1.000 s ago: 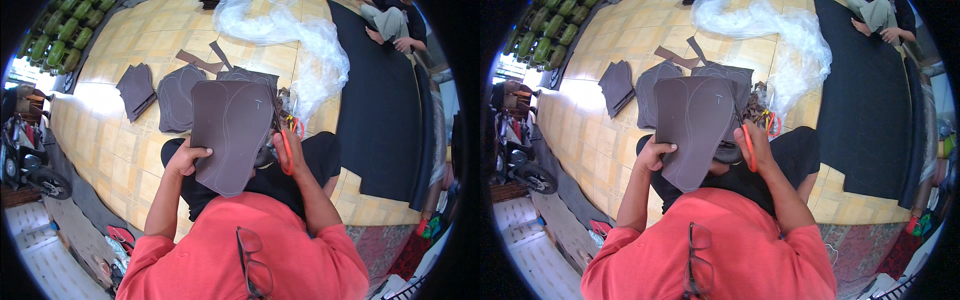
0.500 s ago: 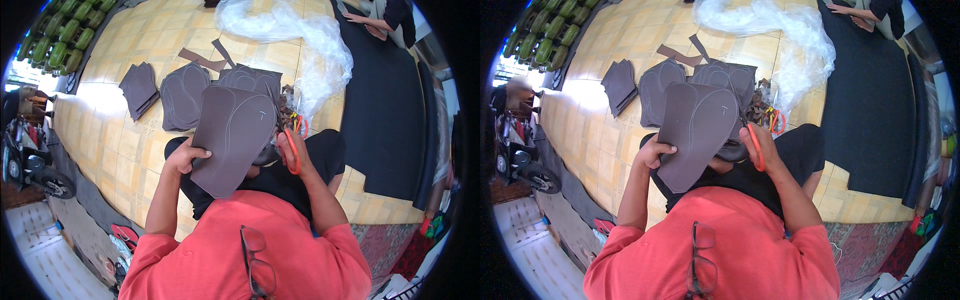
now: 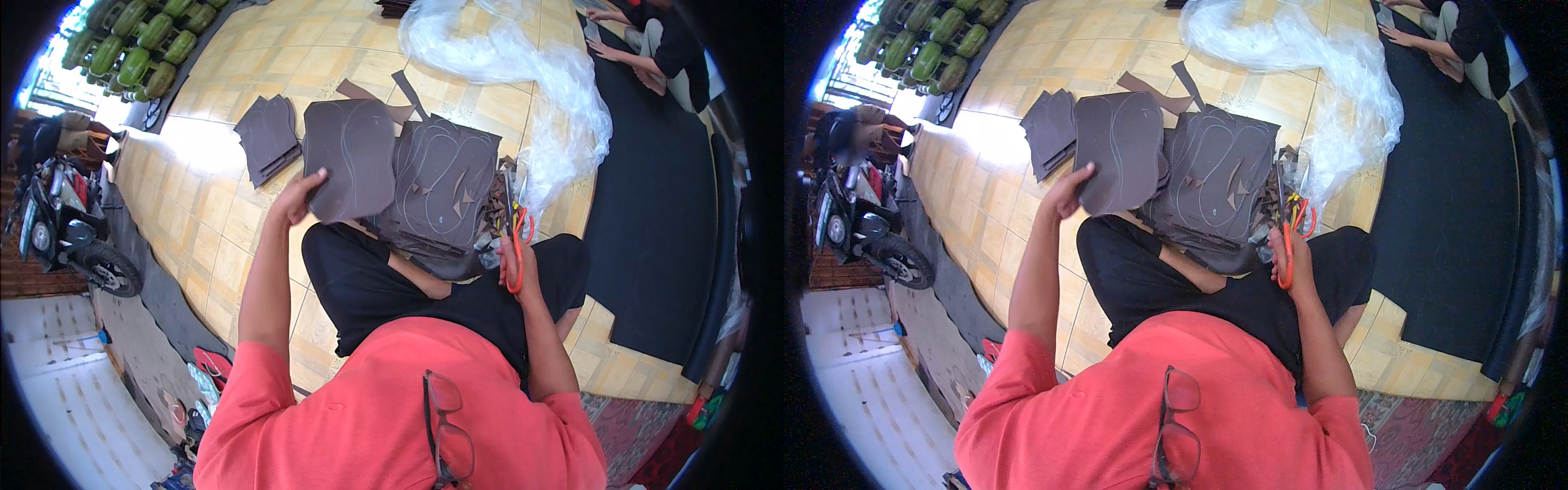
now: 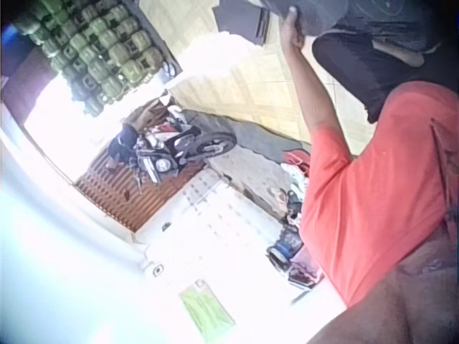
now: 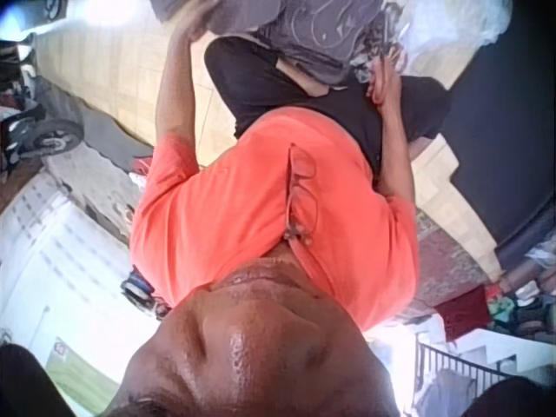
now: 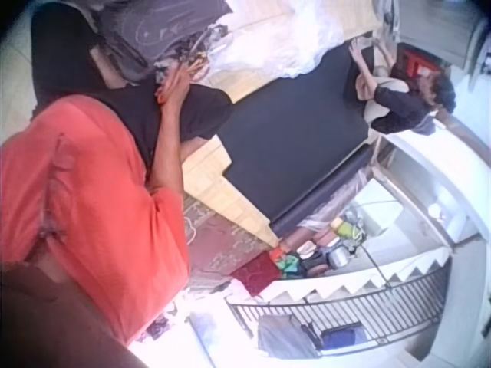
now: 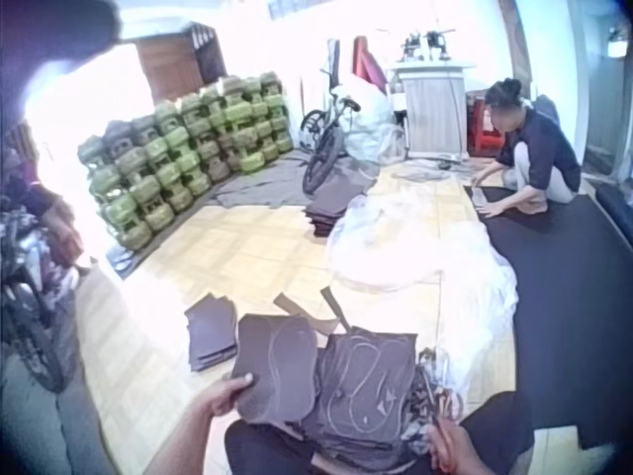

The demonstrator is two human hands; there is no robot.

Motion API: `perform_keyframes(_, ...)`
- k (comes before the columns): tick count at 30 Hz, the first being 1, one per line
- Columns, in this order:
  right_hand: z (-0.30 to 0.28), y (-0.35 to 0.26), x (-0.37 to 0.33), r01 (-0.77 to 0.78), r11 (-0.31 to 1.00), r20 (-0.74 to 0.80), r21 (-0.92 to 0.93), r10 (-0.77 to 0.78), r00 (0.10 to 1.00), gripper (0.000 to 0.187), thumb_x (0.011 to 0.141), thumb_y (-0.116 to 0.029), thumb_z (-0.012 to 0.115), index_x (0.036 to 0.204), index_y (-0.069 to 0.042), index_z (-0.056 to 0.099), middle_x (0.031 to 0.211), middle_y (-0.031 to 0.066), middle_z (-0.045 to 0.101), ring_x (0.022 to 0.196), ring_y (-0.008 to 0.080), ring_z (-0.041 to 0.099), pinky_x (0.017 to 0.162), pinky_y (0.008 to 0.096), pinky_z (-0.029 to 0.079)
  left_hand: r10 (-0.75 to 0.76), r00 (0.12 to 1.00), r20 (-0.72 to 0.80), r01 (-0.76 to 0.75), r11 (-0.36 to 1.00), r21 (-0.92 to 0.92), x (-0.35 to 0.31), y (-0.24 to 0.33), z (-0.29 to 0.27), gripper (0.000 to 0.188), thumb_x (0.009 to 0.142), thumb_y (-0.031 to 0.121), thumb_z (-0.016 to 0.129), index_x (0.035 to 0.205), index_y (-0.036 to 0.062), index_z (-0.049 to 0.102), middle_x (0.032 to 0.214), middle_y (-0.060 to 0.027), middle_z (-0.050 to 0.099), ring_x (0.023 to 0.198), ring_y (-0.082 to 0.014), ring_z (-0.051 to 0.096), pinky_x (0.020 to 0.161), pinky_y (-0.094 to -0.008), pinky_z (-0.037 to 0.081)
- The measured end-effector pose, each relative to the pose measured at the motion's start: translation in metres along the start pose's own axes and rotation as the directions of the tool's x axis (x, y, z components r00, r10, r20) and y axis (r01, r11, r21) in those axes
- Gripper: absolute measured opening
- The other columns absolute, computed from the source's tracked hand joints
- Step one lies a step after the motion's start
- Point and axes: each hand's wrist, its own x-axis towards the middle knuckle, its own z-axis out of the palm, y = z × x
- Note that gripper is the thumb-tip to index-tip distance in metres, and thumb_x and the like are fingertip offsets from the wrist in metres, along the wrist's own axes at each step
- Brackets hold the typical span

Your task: The person sits on the floor and uses red-handled scissors to cut a stack of dark brown material along pre-drawn outlines. The person repeatedly cuts the material, separating shaped pieces from the surrounding sheet.

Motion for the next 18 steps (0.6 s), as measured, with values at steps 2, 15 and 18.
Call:
perform_keyframes(2,0.007,-0.006,0.000,0.041,0.997,-0.004,-0.062,-0.041,0.999,0.046,0.094,-0.046,0.060,0.080,-0.002,0.056,0.056,0.0010,0.048,0.043,0.0102,0.051,0.037,0.0276,0.043,0.250,0.905,-0.344,-0.008,0.819,0.573,0.035,-0.021,-0.036,0.062,0.088,0.027,0.068,0.136,-0.0044,0.043,0.125,-0.0229,0.059,0.114,-0.0299,0.060,0.096,-0.0371,0.048)
perform_keyframes(15,0.009,0.002,0.015,-0.051,0.996,-0.141,-0.067,0.042,0.989,0.047,0.088,-0.046,0.070,0.076,-0.003,0.057,0.056,0.0019,0.052,0.042,0.0110,0.051,0.040,0.0282,0.042,0.479,0.870,0.120,-0.219,0.158,0.963,0.043,-0.128,0.152,0.050,0.078,0.028,0.078,0.108,-0.0064,0.058,0.109,-0.0259,0.057,0.102,-0.0428,0.060,0.085,-0.0457,0.051)
perform_keyframes(18,0.007,0.004,0.021,-0.101,0.994,-0.120,-0.036,0.096,0.988,0.040,0.090,-0.046,0.067,0.087,-0.007,0.059,0.060,-0.0013,0.047,0.042,0.0084,0.046,0.038,0.0246,0.042,0.467,0.884,0.036,-0.139,0.189,0.972,0.039,-0.119,0.163,0.053,0.074,0.028,0.082,0.107,-0.0058,0.056,0.111,-0.0241,0.055,0.105,-0.0411,0.059,0.084,-0.0456,0.052)
